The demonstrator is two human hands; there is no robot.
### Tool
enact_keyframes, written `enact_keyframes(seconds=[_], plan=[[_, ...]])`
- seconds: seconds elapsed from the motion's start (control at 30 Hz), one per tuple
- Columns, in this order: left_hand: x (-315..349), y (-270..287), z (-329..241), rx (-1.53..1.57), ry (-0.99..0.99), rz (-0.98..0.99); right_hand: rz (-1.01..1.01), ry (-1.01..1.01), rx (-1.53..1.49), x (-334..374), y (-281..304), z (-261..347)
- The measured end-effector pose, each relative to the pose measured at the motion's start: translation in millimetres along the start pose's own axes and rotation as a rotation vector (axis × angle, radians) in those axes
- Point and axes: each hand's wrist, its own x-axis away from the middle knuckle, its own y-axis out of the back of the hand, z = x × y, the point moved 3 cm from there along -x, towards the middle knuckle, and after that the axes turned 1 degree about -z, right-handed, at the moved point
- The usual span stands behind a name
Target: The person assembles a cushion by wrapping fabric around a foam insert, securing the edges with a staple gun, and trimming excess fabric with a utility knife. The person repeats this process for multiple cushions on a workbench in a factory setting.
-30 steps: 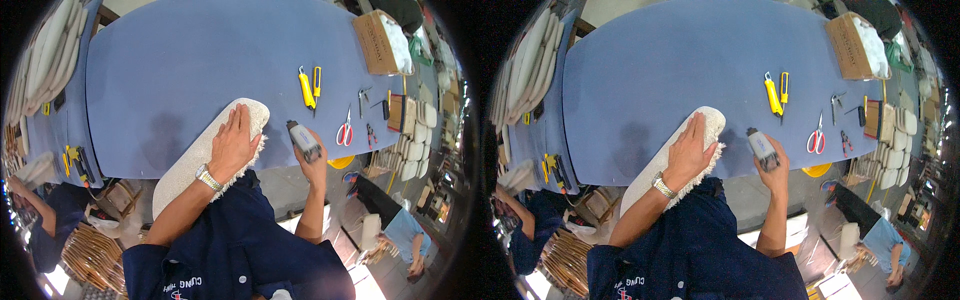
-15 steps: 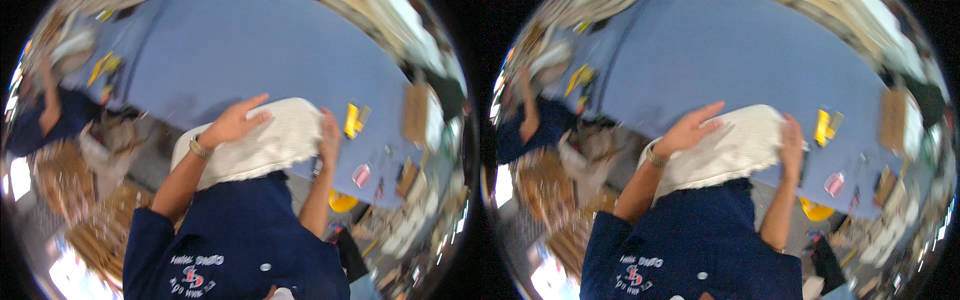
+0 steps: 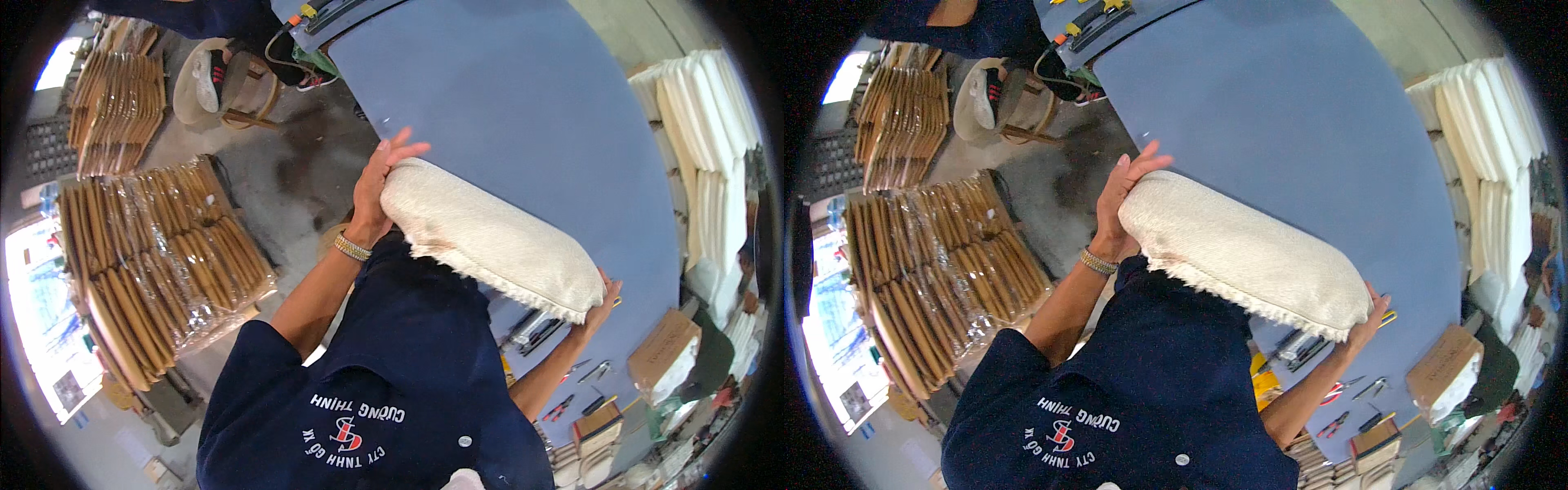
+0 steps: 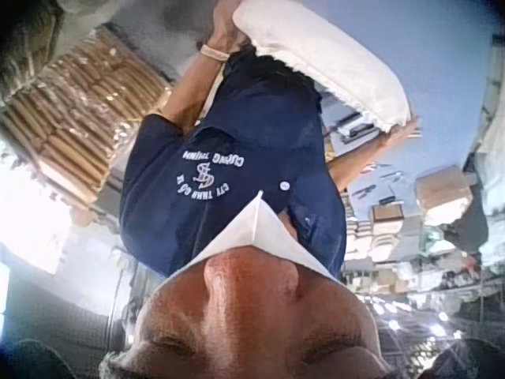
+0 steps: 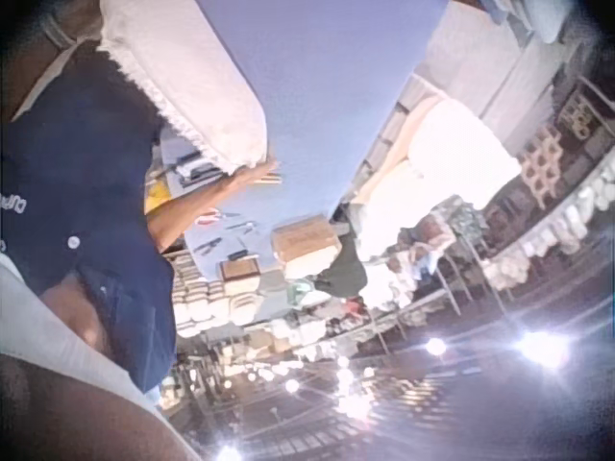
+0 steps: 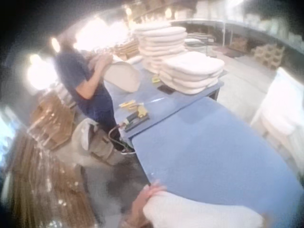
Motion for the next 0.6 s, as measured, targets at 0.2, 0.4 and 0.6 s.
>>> enact_keyframes(seconds=[0.2, 0.4, 0.6], plan=[[-11, -57, -66, -0.168, -0.551, 0.253, 0.148, 0.029, -0.041, -20, 21, 41], [-38, -126, -115, -0.295, -0.626, 0.352, 0.335, 0.096, 0.956, 51, -21, 12], [-29, -237, -122, -0.368, -0.722, 0.603, 0.386, 0.598, 0.26, 125, -107, 138]])
